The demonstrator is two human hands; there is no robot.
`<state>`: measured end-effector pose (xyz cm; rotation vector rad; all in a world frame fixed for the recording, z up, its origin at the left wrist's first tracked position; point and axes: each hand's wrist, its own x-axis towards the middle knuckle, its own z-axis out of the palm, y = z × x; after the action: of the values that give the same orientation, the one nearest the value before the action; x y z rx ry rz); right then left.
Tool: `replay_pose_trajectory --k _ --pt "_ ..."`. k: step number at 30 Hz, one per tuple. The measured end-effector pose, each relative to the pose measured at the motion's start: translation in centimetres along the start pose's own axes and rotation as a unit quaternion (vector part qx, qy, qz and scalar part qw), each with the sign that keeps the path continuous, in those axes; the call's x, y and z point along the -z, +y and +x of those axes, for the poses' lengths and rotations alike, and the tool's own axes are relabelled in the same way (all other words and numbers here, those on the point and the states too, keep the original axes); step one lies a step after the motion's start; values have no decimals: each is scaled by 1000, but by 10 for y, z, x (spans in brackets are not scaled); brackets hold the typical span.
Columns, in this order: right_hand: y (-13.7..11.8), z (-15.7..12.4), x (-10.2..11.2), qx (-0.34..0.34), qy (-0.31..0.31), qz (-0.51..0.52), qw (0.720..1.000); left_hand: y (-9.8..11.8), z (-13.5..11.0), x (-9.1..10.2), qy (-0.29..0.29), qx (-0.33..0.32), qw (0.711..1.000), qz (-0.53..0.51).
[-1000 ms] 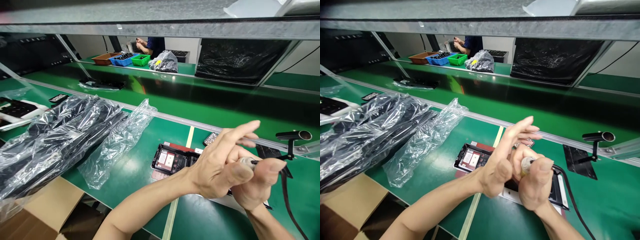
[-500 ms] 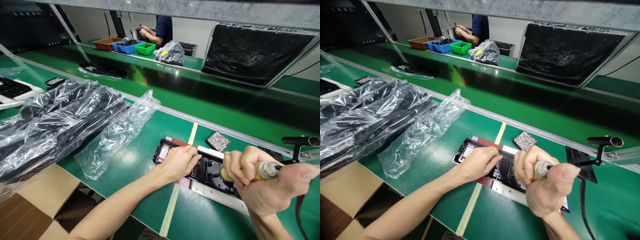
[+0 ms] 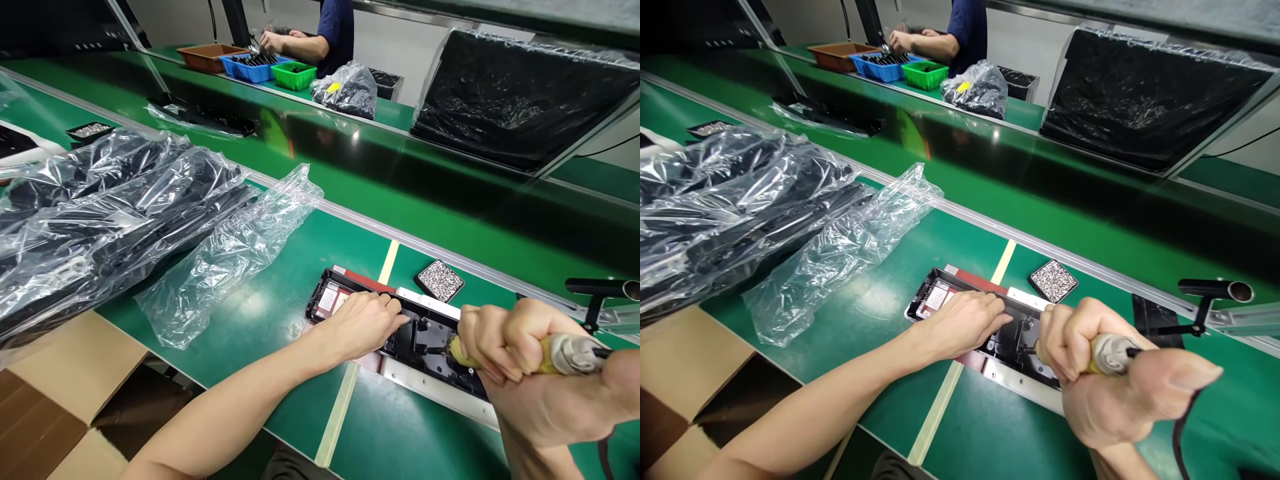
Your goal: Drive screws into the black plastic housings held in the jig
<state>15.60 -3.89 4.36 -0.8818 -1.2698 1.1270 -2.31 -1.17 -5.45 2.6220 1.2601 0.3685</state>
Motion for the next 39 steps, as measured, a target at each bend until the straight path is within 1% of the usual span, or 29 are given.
replay_pose_trajectory --k 8,15,19,24,32,37,39 --pt "-3 2 -4 -3 -1 -7 1000 2 1 6 -16 7 1000 -5" --pt "-3 2 -1 13 -23 -11 1000 1 1 3 4 3 1000 -12" --pt "-3 2 0 13 -41 -13 999 1 1 3 6 2 1000 -12" --pt "-5 2 -3 8 -15 -13 1000 2 1 4 -4 5 1000 -10" --pt "-5 3 -7 2 2 -21 1000 0 0 1 3 4 1000 -9" --pt "-7 3 -12 5 19 -30 999 1 0 3 0 4 1000 -17" --pt "-7 3 -13 4 15 -32 999 1 1 4 0 4 1000 -17"
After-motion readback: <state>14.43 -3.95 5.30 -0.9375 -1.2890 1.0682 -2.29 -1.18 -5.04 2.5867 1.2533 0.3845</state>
